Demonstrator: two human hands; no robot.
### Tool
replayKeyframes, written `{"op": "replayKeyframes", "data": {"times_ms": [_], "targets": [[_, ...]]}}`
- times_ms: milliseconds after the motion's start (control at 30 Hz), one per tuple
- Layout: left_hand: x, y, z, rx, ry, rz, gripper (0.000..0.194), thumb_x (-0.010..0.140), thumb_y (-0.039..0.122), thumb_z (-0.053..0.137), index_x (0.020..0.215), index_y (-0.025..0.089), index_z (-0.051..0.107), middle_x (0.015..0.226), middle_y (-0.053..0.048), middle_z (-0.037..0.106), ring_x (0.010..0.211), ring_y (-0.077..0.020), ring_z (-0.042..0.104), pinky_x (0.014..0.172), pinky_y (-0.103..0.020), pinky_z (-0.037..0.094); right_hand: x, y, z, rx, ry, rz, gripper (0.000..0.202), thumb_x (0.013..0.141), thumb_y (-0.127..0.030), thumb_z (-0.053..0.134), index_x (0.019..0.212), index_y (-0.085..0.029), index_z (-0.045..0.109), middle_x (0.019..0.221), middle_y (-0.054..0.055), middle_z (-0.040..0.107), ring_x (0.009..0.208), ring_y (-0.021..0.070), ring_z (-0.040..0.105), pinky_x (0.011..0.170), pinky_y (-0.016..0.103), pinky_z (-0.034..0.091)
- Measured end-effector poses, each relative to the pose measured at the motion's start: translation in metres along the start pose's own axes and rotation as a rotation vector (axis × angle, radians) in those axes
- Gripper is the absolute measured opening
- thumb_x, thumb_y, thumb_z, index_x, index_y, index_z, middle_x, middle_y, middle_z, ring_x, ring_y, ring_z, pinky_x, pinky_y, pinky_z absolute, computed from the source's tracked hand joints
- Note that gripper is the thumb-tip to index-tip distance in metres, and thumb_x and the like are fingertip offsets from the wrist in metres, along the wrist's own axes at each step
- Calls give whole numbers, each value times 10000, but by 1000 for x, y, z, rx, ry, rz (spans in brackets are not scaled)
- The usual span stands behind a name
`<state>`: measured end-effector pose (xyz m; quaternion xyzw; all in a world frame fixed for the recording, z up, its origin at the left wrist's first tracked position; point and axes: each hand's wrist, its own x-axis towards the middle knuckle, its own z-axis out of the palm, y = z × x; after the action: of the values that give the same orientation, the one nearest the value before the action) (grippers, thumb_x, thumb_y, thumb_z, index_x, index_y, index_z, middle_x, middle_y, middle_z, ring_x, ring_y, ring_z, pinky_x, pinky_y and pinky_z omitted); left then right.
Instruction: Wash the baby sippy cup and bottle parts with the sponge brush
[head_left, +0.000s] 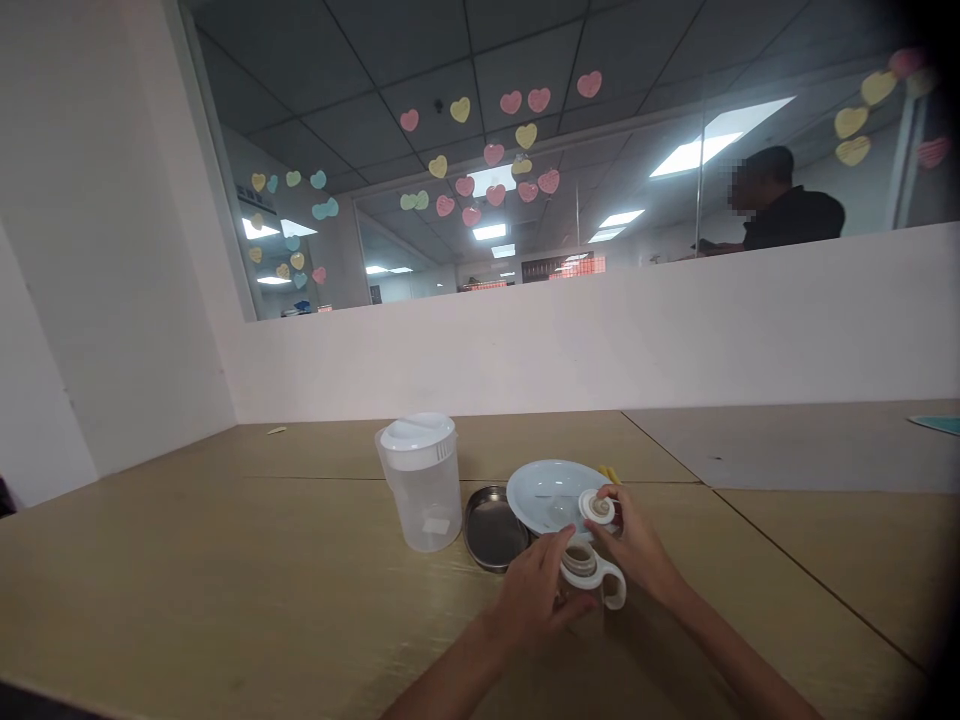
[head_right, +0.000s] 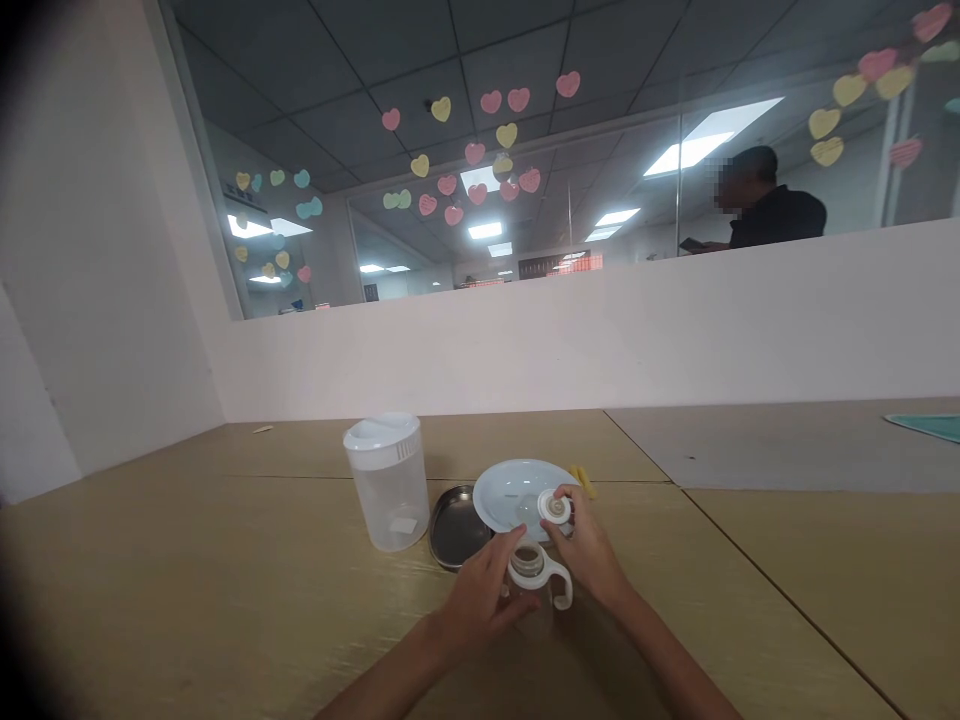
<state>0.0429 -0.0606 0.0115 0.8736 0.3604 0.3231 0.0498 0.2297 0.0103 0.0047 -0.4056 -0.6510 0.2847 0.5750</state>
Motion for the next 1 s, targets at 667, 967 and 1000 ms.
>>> {"op": "replayKeyframes", "data": {"times_ms": [667,967,1000], "targets": [[-5,-3,-2,284,392,110,712,860,413,491,1423,142,150,1372,-184,413,1274,-297,379,1023,-472,334,-19,-48,-1,28,149,-244,334,673,-309,704,999,-259,656,1143,46,638,1099,252,554,1003,485,395],[-12,0,-9,333,393,376,592,851,212,352,1416,102,213,1377,-194,414,1288,-291,370,1030,-489,314,-54,-51,10,-174,12,-804,391,759,-123,621,1121,-271,633,1155,59,640,1062,243,603,896,430,530],[-12,-1,-8,345,392,397,589,851,212,346,1412,83,216,1356,-203,436,1281,-291,379,1020,-487,328,-55,-52,8,-219,21,-882,418,764,-107,608,1159,-243,611,1177,78,627,1080,242,592,885,413,537]]}}
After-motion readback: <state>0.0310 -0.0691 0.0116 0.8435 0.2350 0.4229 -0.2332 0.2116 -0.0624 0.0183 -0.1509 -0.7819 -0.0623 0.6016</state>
